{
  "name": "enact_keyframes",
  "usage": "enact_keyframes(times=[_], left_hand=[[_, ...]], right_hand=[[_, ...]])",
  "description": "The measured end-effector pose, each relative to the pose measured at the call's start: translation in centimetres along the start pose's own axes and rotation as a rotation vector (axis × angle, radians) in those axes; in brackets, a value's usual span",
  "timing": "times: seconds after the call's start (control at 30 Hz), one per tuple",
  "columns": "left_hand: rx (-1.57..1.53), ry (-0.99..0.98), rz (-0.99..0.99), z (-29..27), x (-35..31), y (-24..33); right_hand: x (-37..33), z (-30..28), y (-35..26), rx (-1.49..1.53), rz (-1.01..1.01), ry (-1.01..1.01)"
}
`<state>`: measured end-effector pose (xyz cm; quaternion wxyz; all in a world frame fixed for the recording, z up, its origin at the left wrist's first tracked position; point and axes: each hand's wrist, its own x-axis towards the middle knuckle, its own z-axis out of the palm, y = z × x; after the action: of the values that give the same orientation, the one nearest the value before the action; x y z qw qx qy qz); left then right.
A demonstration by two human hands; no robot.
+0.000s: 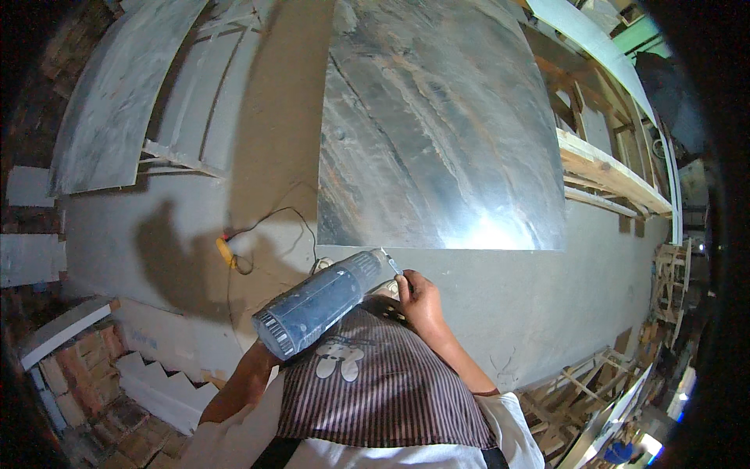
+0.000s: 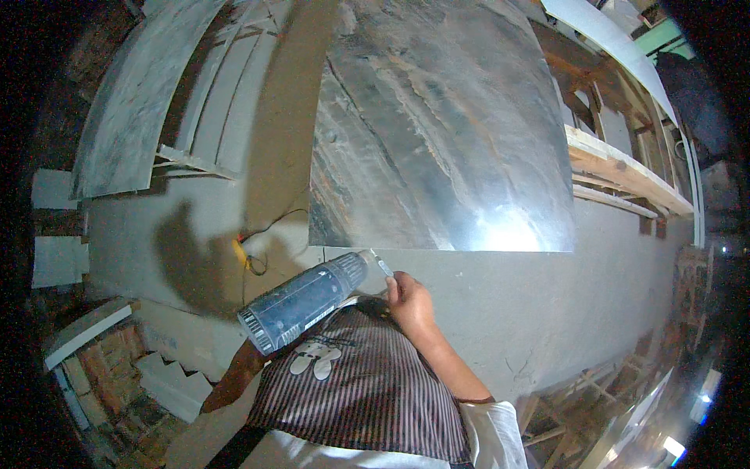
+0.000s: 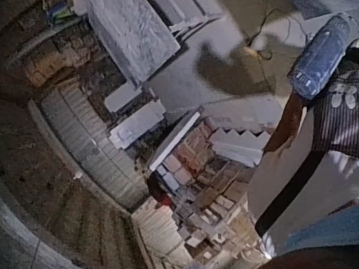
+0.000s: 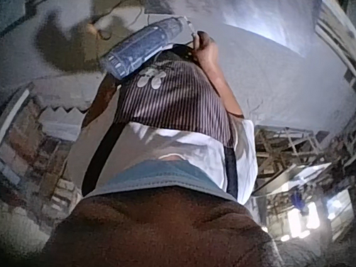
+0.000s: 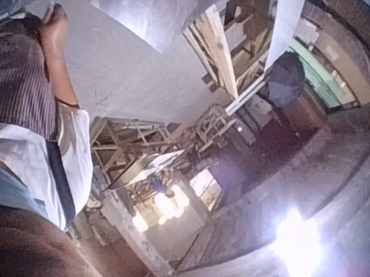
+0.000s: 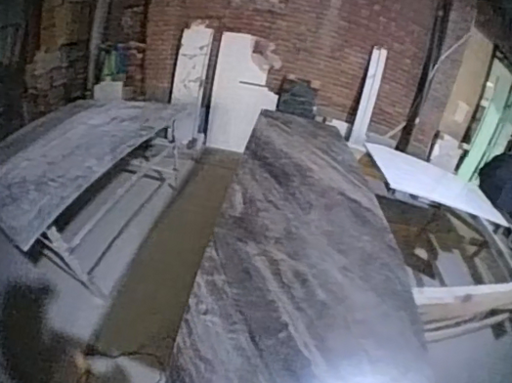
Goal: The person applies a thin edge trim to a large marble-patterned slab using a heat gun and a metal scraper. They move along the slab's edges, heating and pressing the trim into place.
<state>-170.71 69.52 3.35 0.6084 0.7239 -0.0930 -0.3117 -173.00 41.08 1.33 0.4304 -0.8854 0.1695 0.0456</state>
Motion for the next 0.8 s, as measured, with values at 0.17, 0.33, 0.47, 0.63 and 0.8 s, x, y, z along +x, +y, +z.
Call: enact_keyframes(times=[0.17,0.33,0.47,0.63,0.8], left_hand=[[-0.007,-0.017,-0.006,0.9,1.1,0.3],[0.012,-0.029,-0.010,1.0,1.4,0.8],[0.031,-0.024,-0.017,0.5,0.9,1.1],[0.032,0.006,-0.022,-0.4,-0.2,0.9],[0.028,0.029,-0.024,-1.2,-1.2,0.6]], right_hand=[[-0.2,-1.7,0.9,-0.034,0.000,0.025],[-0.5,-2.6,1.4,-0.037,0.025,0.042],[-0.6,-2.3,1.3,0.009,0.064,0.001],[-0.6,-1.2,0.8,0.027,0.024,-0.015],[-0.2,0.4,-0.1,0.013,-0.042,-0.023]])
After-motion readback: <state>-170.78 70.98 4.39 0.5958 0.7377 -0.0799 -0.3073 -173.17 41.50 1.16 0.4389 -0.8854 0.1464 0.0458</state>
